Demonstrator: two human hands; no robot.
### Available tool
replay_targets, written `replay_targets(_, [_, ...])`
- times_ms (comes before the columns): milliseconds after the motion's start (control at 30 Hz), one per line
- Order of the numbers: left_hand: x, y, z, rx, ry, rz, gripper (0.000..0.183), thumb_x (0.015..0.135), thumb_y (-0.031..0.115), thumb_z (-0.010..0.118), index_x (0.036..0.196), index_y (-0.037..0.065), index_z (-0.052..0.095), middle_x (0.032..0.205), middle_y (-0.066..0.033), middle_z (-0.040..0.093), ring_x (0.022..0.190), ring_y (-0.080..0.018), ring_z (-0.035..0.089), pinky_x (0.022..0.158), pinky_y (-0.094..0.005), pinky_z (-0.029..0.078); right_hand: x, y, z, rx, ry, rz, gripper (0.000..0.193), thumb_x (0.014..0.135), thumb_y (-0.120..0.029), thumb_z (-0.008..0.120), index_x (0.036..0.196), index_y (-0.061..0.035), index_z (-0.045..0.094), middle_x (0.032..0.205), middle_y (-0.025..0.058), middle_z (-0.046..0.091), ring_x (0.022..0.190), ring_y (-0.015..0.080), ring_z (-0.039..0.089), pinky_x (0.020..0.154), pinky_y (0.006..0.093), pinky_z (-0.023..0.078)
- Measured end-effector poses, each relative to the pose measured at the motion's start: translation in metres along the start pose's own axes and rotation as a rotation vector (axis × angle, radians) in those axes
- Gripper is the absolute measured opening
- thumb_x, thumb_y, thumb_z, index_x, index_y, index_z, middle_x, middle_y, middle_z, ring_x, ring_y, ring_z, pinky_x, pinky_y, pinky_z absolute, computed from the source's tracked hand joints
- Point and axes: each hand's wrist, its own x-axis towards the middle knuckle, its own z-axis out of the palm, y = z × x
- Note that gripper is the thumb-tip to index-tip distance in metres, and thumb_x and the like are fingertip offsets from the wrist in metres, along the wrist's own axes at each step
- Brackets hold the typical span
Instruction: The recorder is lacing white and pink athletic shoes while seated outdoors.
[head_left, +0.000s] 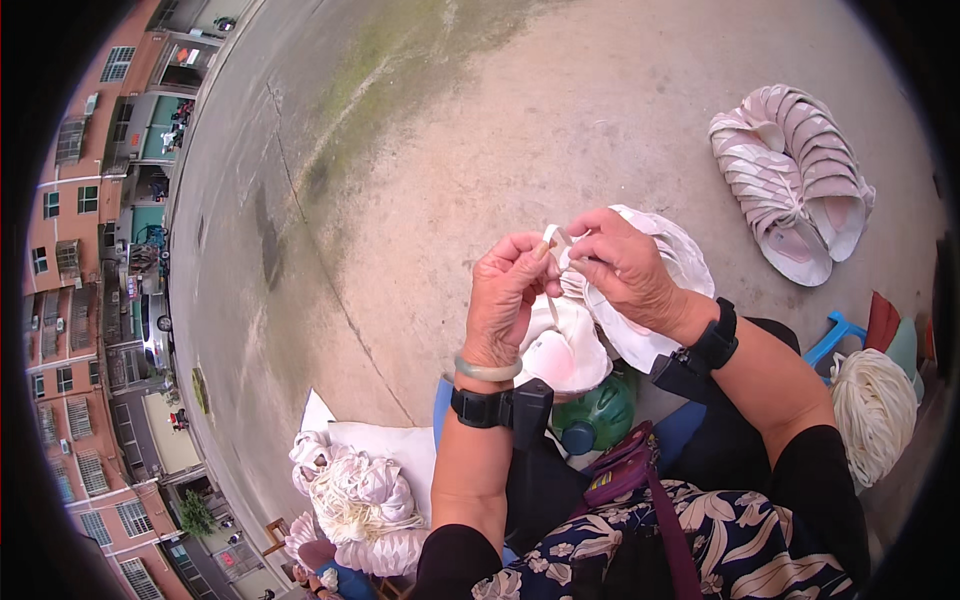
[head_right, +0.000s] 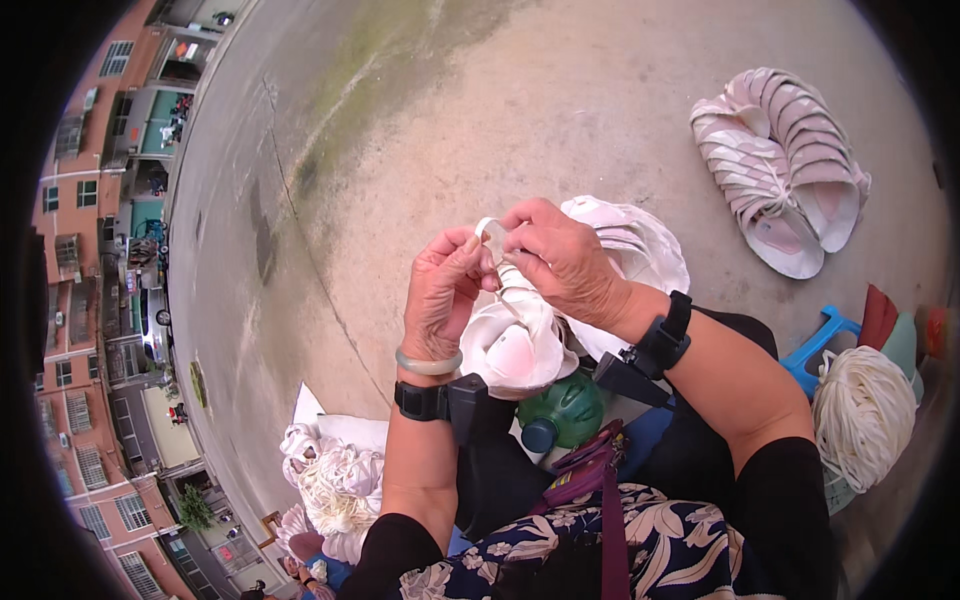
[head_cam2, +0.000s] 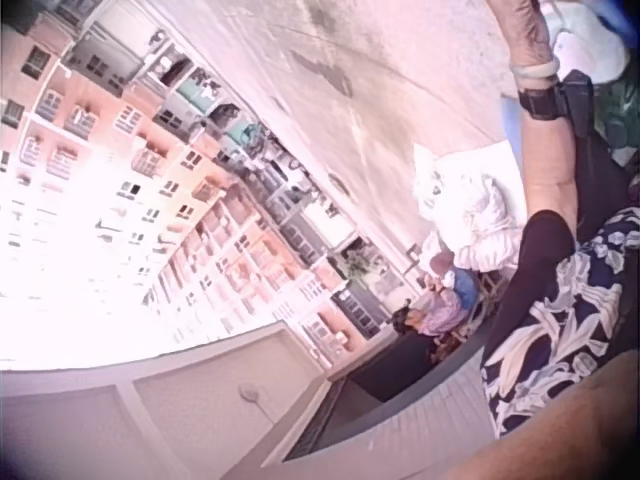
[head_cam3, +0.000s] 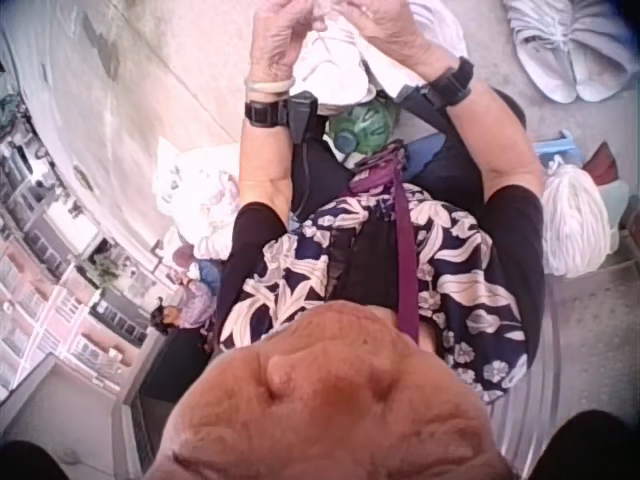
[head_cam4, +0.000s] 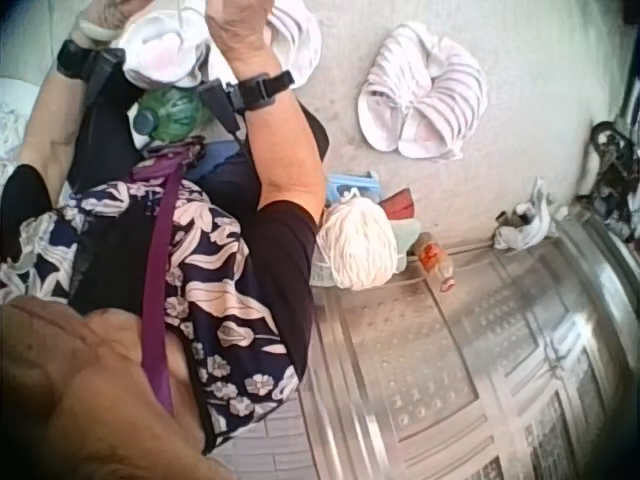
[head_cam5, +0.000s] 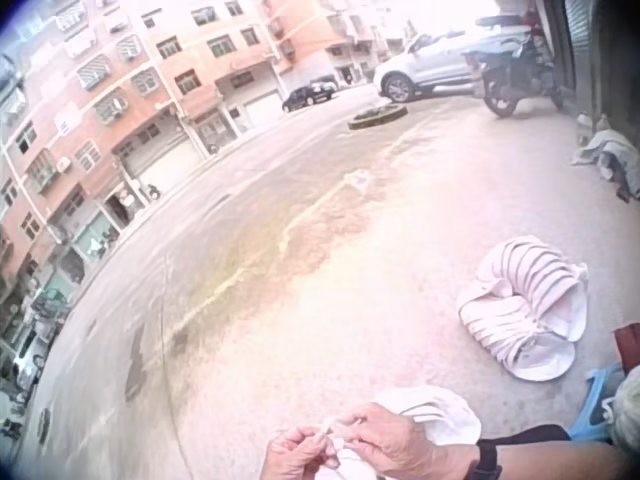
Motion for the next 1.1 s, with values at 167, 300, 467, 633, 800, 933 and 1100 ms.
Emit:
replay_targets(167, [-0.003,0.001,0.004,0.108,-0.054,-0.033,0.013,0.084,0.014,0.059,0.087,0.001,0.059,0.067,-0.0044,0.058,0.055,-0.0106,0.054,0.050,-0.0213,0.045,0.004,-0.009,-0.006,-0.006,-0.094,-0.077,0.010,0.072,-0.001,0.060,0.082,-0.0028,0.058,0.110,0.0197,0.054,0.075,0.0266,0.061,0.060,0.0321,0.049])
replay_targets(300, [-0.004,0.000,0.004,0.264,-0.136,-0.057,0.016,0.086,0.017,0.057,0.085,0.002,0.060,0.066,-0.0007,0.056,0.055,-0.0061,0.051,0.048,-0.0191,0.043,0.003,-0.007,-0.005,0.027,-0.168,-0.084,0.009,0.077,-0.004,0.055,0.086,-0.0024,0.054,0.102,0.0202,0.056,0.067,0.0310,0.061,0.058,0.0333,0.049])
replay_targets(467, [-0.003,0.000,-0.001,0.301,-0.170,-0.050,0.017,0.087,0.019,0.055,0.087,0.002,0.060,0.066,0.0011,0.055,0.056,-0.0042,0.049,0.048,-0.0185,0.042,-0.004,-0.002,-0.005,-0.037,-0.248,-0.036,0.006,0.079,-0.005,0.055,0.084,-0.0019,0.053,0.073,0.0129,0.059,0.062,0.0268,0.060,0.054,0.0314,0.047])
replay_targets(633, [-0.006,0.001,-0.005,0.359,-0.247,-0.039,0.013,0.082,0.011,0.055,0.091,0.002,0.059,0.070,0.0025,0.055,0.060,-0.0033,0.049,0.053,-0.0182,0.043,-0.007,0.001,-0.005,0.137,-0.226,0.172,0.004,0.082,-0.004,0.054,0.083,-0.0007,0.053,0.058,0.0067,0.055,0.049,0.0133,0.054,0.048,0.0249,0.043])
replay_targets(800, [-0.008,-0.004,-0.002,0.815,-0.246,0.220,0.006,0.075,0.005,0.057,0.079,0.000,0.057,0.063,0.0030,0.050,0.061,-0.0030,0.043,0.053,-0.0206,0.038,-0.007,0.003,-0.004,0.242,-0.269,0.272,0.005,0.082,-0.005,0.056,0.083,-0.0008,0.053,0.056,0.0029,0.053,0.049,0.0084,0.049,0.046,0.0219,0.039])
replay_targets(933, [-0.006,-0.010,0.000,0.866,-0.216,0.332,0.005,0.076,0.004,0.056,0.075,-0.001,0.057,0.062,0.0039,0.049,0.059,-0.0029,0.041,0.051,-0.0207,0.036,-0.005,0.005,-0.008,0.257,-0.312,0.301,0.007,0.081,-0.006,0.057,0.084,-0.0007,0.052,0.055,0.0016,0.051,0.050,0.0060,0.047,0.046,0.0215,0.037])
replay_targets(1100, [-0.007,-0.003,-0.007,0.464,-0.168,0.069,0.011,0.082,0.011,0.059,0.080,0.001,0.062,0.064,0.0042,0.053,0.058,-0.0023,0.046,0.052,-0.0182,0.039,0.004,0.005,-0.022,0.207,-0.385,0.393,0.008,0.082,-0.007,0.057,0.084,0.0002,0.055,0.058,0.0003,0.053,0.052,0.0052,0.047,0.047,0.0213,0.038])
